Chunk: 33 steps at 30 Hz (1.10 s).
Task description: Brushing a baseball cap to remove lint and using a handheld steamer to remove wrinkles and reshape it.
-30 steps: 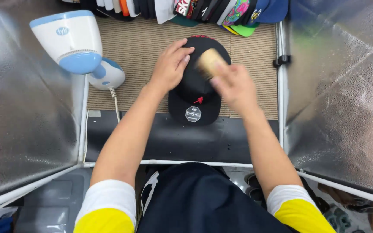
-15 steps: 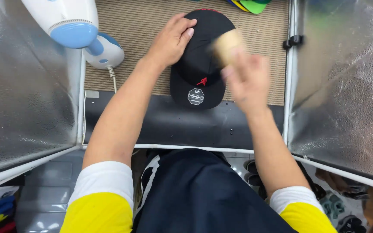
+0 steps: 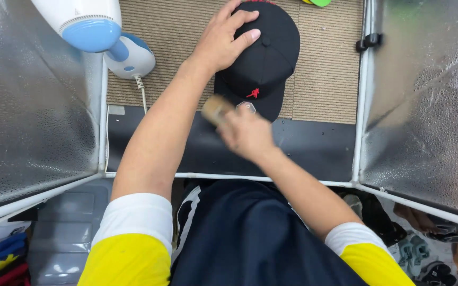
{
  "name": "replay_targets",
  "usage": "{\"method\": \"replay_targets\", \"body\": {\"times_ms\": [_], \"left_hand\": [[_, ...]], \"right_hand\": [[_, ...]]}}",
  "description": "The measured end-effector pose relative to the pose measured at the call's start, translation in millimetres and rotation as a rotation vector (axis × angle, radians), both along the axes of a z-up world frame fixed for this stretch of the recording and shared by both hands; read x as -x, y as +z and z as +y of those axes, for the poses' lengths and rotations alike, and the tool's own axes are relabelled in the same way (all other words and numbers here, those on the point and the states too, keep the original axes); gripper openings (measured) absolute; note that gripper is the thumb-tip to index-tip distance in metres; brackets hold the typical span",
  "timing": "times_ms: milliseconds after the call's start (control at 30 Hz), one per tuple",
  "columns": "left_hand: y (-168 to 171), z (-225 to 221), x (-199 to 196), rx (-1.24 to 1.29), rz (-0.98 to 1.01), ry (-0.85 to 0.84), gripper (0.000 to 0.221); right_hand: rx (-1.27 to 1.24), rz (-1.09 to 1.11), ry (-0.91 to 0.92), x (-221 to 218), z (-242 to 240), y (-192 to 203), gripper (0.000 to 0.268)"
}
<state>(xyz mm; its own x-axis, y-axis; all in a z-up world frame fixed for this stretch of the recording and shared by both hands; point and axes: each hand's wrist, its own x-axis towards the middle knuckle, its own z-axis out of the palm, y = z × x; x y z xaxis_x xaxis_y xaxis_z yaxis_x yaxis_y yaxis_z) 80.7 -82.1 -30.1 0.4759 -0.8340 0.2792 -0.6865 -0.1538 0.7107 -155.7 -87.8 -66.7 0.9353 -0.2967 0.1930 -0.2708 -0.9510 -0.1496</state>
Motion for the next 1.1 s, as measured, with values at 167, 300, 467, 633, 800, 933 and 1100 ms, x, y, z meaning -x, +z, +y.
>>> {"method": "replay_targets", "body": {"times_ms": [167, 300, 467, 633, 800, 933, 1100], "left_hand": [[-5, 7, 4, 0.03, 0.033, 0.014, 0.041], [-14, 0, 4, 0.034, 0.011, -0.021, 0.043], [-24, -3, -3, 0.045, 0.038, -0.008, 0.044], [-9, 4, -1, 0.043, 0.082, 0.0, 0.041], [1, 5, 6, 0.0, 0.139, 0.001, 0.042], [-10, 5, 5, -0.005, 0.131, 0.026, 0.045], [-17, 3, 3, -0.003, 0.142, 0.016, 0.044]], "right_hand": [[-0.191, 0.06, 0.093, -15, 25, 9, 0.049], [0.01, -0.137, 0.23, 32, -42, -7, 0.048], [0.059, -0.061, -0.264, 140, -158, -36, 0.039], [-0.053, -0.261, 0.25, 74, -78, 17, 0.037], [-0.143, -0.141, 0.298, 91, -163, -23, 0.041], [-0.002, -0.273, -0.017, 108, -138, -23, 0.042], [-0.202, -0.09, 0.134, 86, -116, -45, 0.045]]}}
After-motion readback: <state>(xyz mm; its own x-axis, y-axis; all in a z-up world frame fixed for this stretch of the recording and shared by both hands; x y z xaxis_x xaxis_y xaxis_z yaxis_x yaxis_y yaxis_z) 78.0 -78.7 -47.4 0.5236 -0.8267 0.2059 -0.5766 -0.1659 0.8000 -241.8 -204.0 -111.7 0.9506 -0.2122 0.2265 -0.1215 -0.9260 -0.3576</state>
